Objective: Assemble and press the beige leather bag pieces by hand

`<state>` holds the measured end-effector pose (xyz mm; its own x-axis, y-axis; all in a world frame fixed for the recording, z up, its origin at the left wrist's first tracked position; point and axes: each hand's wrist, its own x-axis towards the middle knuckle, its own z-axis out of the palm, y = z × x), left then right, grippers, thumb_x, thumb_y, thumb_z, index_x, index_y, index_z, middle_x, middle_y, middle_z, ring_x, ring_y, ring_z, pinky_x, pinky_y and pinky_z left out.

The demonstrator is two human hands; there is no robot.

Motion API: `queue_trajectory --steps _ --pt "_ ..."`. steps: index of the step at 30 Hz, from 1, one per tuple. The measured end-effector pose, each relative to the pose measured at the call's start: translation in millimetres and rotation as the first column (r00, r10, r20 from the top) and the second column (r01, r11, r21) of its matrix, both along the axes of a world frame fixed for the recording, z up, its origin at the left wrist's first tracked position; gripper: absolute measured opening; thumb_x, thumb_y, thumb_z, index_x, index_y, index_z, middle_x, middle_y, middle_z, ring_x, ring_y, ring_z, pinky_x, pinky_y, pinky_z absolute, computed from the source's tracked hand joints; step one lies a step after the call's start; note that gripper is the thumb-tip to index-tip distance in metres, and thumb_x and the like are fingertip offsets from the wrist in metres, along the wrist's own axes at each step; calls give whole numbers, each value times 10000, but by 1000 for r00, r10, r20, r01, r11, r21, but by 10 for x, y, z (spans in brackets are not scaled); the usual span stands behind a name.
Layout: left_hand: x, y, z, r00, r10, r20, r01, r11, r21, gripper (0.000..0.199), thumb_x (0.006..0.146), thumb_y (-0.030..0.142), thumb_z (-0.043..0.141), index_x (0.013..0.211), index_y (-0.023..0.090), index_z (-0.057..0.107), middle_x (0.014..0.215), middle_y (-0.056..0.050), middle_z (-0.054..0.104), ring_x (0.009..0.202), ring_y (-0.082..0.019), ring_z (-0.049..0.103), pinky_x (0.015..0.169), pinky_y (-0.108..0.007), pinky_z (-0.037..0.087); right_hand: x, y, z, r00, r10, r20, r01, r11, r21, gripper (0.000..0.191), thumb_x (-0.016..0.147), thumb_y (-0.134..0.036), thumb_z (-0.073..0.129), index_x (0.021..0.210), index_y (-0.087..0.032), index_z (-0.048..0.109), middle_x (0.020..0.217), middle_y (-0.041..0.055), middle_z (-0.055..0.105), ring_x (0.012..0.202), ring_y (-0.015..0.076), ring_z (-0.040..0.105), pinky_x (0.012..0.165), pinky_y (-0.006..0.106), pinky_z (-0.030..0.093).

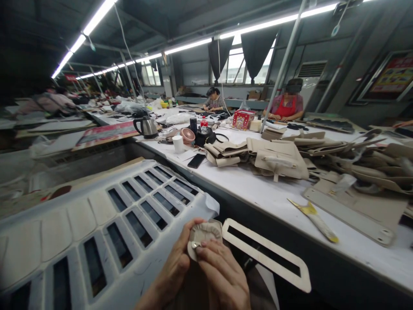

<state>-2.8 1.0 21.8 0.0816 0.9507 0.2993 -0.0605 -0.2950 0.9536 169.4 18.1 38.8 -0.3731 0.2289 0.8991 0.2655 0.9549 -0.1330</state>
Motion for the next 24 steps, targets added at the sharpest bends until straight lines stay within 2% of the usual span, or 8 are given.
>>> queue_trajectory --steps 3,5,8,11,13,15,19,24 --pt "-12 -9 58 1000 7 1 -7 1000 25 892 788 869 320 1404 231 420 1385 -128 536 1323 -354 457 1145 -500 337 -11 9 37 995 -89 46 93 992 -90 322 938 -106 532 1229 -181 649 1283 112 657 1128 201 675 939 290 607" --pt "2 -15 95 999 29 -31 -27 997 69 882 800 861 302 1404 232 435 1410 -122 517 1337 -347 442 1157 -484 320 -47 38 127 982 -169 84 182 967 -179 378 947 -115 532 1314 -176 592 1296 121 635 1108 184 667 901 268 607" --pt "33 2 151 997 49 -60 -43 993 111 856 815 837 335 1402 226 455 1466 -118 472 1382 -337 393 1190 -465 274 -102 72 287 972 -194 134 221 948 -229 289 943 -118 538 1203 -192 638 1018 77 700 898 189 653 771 324 604" --pt "28 96 216 998 7 69 -8 1000 16 651 923 709 309 1262 209 551 1365 -114 569 1296 -293 499 1139 -446 348 -130 58 371 981 -142 134 171 956 -239 172 921 -82 558 977 -200 669 846 47 662 795 178 578 681 316 553" --pt "-1 203 256 981 -46 188 61 995 -74 495 956 614 384 1117 192 588 1268 -109 631 1168 -264 592 1041 -420 434 -134 29 377 988 -84 131 111 972 -209 193 912 -46 546 972 -186 663 829 49 645 810 172 558 679 295 536" --pt "-37 314 282 971 -111 213 140 982 -129 394 921 547 536 1063 185 597 1227 -102 657 1073 -245 632 960 -387 473 -131 2 361 988 -47 147 69 986 -151 207 913 -30 523 994 -164 658 808 57 627 811 171 542 697 293 530" --pt "-78 437 283 982 -185 -20 181 974 -135 411 901 506 589 1184 214 651 1210 -87 670 1065 -244 627 959 -374 472 -108 -10 300 981 -13 194 20 999 -36 214 963 -89 448 1021 -116 652 752 67 613 751 170 512 682 317 511" --pt "-67 404 271 981 -95 -170 80 992 -96 392 931 495 525 1130 207 702 1171 -90 682 1152 -276 582 1044 -413 426 -62 -12 219 960 32 278 -60 994 93 276 992 -131 395 1044 -56 656 737 80 628 747 181 528 660 339 496"
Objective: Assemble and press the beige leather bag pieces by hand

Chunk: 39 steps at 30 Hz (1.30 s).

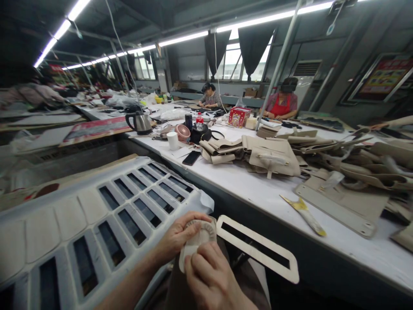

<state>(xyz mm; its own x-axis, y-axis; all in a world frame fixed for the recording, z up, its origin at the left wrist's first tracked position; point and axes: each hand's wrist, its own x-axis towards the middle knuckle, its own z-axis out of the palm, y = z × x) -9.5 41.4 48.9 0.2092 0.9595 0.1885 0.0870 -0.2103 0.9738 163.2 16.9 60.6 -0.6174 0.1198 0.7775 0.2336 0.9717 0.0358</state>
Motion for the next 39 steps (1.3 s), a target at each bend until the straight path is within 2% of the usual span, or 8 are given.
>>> queue_trajectory --steps 7,14,21,23,26,30,34,39 --pt "53 -44 10 997 70 -37 -68 996 56 336 939 458 525 1078 221 719 1123 -72 691 1115 -255 593 1048 -393 400 68 -81 8 986 -12 165 -12 990 140 243 947 -66 463 901 -80 701 732 67 614 707 173 520 632 346 450" --pt "120 -79 25 993 92 -71 -86 993 84 298 930 420 546 1055 223 732 1084 -69 701 1093 -254 589 1049 -403 388 126 -122 -86 978 85 189 -102 991 82 237 913 -63 476 769 -121 655 732 51 560 692 163 433 602 341 403" --pt "173 -99 15 989 122 -86 -113 988 105 282 927 395 549 1038 218 738 1063 -69 706 1065 -246 598 1035 -400 402 184 -197 -19 956 102 275 -131 987 91 211 926 -92 496 797 -144 654 777 60 590 740 185 488 658 369 446" --pt "188 -87 7 989 127 -79 -119 988 97 287 924 407 553 1033 218 740 1064 -69 706 1066 -249 601 1040 -402 402 187 -177 47 965 126 231 -139 989 41 232 960 -121 456 853 -139 661 736 49 586 707 175 478 658 364 457" --pt "200 -50 -12 995 95 -28 -94 994 50 384 924 507 529 1046 207 733 1055 -80 707 1074 -265 603 1029 -414 426 169 -39 203 984 156 91 -137 974 -182 280 998 -163 386 965 -150 664 750 51 613 765 183 530 762 392 503" --pt "184 -21 -30 989 52 135 -51 999 -9 684 898 734 336 1144 203 691 1136 -96 678 1127 -280 576 1014 -417 455 106 269 334 994 -4 -109 -48 883 -467 191 923 -129 559 906 -238 714 821 34 673 868 184 583 786 351 523" --pt "148 -41 -19 993 73 88 -78 995 54 871 774 884 286 1198 217 652 1220 -112 628 1221 -327 491 1087 -462 382 17 448 230 949 -106 -298 -91 811 -578 151 871 -150 642 817 -250 741 767 32 675 837 194 548 700 319 524" --pt "142 -57 -10 995 74 -74 -67 994 86 993 567 942 530 1241 217 594 1262 -130 575 1252 -392 417 1102 -524 317 -29 433 126 924 -127 -362 -132 780 -612 132 838 -154 691 776 -259 741 743 13 659 828 192 519 703 313 494"
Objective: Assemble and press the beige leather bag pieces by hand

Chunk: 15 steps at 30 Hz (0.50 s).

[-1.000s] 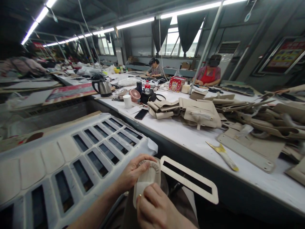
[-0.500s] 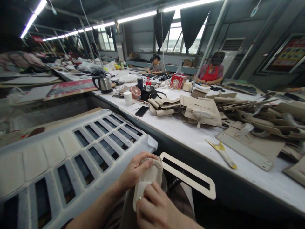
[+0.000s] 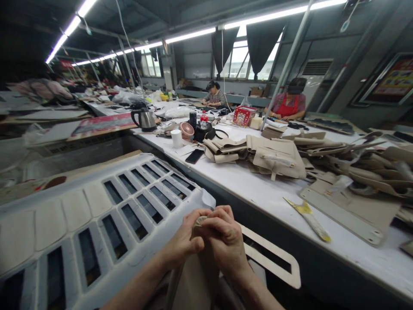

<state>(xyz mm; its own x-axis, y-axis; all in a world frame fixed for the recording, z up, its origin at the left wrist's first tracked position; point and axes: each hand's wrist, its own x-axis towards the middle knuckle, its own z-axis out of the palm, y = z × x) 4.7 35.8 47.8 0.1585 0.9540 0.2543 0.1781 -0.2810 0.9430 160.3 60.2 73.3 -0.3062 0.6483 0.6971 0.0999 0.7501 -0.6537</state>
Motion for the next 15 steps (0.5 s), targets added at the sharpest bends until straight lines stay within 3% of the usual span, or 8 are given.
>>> queue_trajectory --steps 5,10,15 --pt "26 -7 -27 1000 18 -4 -18 1000 -20 977 521 859 692 1240 205 584 1277 -140 563 1265 -398 397 1107 -518 306 -14 -43 -36 998 -49 -36 47 997 -54 126 858 -202 694 771 -272 753 738 19 635 862 195 506 741 320 488" --pt "12 -27 -54 1000 15 16 -14 1000 -22 878 607 778 719 1261 211 569 1290 -132 557 1268 -381 407 1101 -507 317 -52 -62 -113 993 -83 -88 61 973 -221 84 795 -197 729 751 -254 772 923 42 545 898 177 548 750 294 522" --pt "4 -39 -26 1000 -17 -12 17 999 39 758 718 697 694 1285 211 565 1270 -117 579 1244 -350 451 1095 -489 330 -97 -34 -83 993 -58 -101 13 917 -399 21 779 -203 713 769 -218 724 946 26 514 901 157 548 740 251 501"
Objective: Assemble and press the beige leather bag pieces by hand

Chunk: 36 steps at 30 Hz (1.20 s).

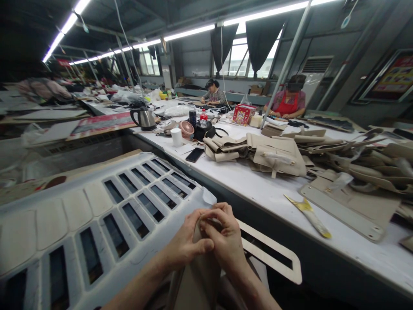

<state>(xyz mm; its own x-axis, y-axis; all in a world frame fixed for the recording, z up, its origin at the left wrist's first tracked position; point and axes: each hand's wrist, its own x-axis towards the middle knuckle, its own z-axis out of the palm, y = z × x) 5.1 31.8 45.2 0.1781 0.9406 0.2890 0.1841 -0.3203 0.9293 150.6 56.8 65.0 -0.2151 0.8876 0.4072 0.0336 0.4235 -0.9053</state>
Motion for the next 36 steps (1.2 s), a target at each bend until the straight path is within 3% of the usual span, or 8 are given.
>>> queue_trajectory --steps 5,9,14,18,20,28,32,36 --pt "-3 -29 -23 999 40 -37 -41 999 -12 483 841 451 677 1256 228 569 1268 -88 614 1251 -301 495 1088 -437 362 -56 85 -14 994 8 -106 -34 970 -242 246 780 -374 749 945 -206 680 885 13 609 807 140 566 703 236 471" --pt "-20 -47 -64 995 62 73 -52 991 -124 367 920 453 576 1220 242 573 1178 -60 677 1126 -254 605 1011 -383 437 -33 32 -157 949 -122 -290 -15 903 -429 425 817 -573 679 1039 -212 646 844 5 634 685 116 547 615 224 451" --pt "-4 -104 -60 977 171 125 -142 968 -208 417 925 498 557 1269 262 558 1159 -35 690 1040 -216 646 958 -341 478 93 -226 -375 981 -191 -39 175 950 -259 373 844 -504 679 1072 -209 658 1080 72 670 926 201 618 819 311 500" --pt "39 -220 -119 916 399 -40 -401 916 -35 430 897 478 599 1266 257 598 1303 -56 612 1243 -234 537 1095 -353 392 102 -324 -445 983 -181 -19 173 962 -213 356 863 -440 664 1128 -205 630 1092 78 679 997 227 642 892 344 501" --pt "65 -292 -172 896 438 -76 -440 898 -15 434 894 479 598 1263 251 617 1273 -68 620 1220 -242 547 1070 -356 414 73 -320 -451 982 -182 -42 166 955 -246 352 852 -443 673 1102 -199 623 1079 75 685 992 223 648 891 333 504" --pt "153 -393 -198 867 437 237 -294 835 -466 553 822 596 639 1143 150 708 964 -96 743 798 -225 663 630 -271 517 -33 -373 -567 961 -152 -231 33 893 -449 474 777 -515 726 1111 -205 599 1138 91 684 1021 236 646 878 331 522" --pt "144 -358 -217 798 451 400 -195 821 -537 534 780 549 717 1133 148 707 899 -75 750 706 -188 666 602 -252 527 -35 -551 -819 963 -131 -235 3 878 -478 610 753 -506 734 1267 -233 551 1293 121 624 1117 277 629 934 381 520" --pt "143 -351 -250 769 480 423 -200 809 -553 585 718 588 758 1096 143 724 828 -75 752 660 -195 674 567 -259 538 28 -674 -1054 970 -151 -189 71 923 -377 737 707 -498 732 1374 -262 525 1390 108 568 1224 292 575 931 351 524"
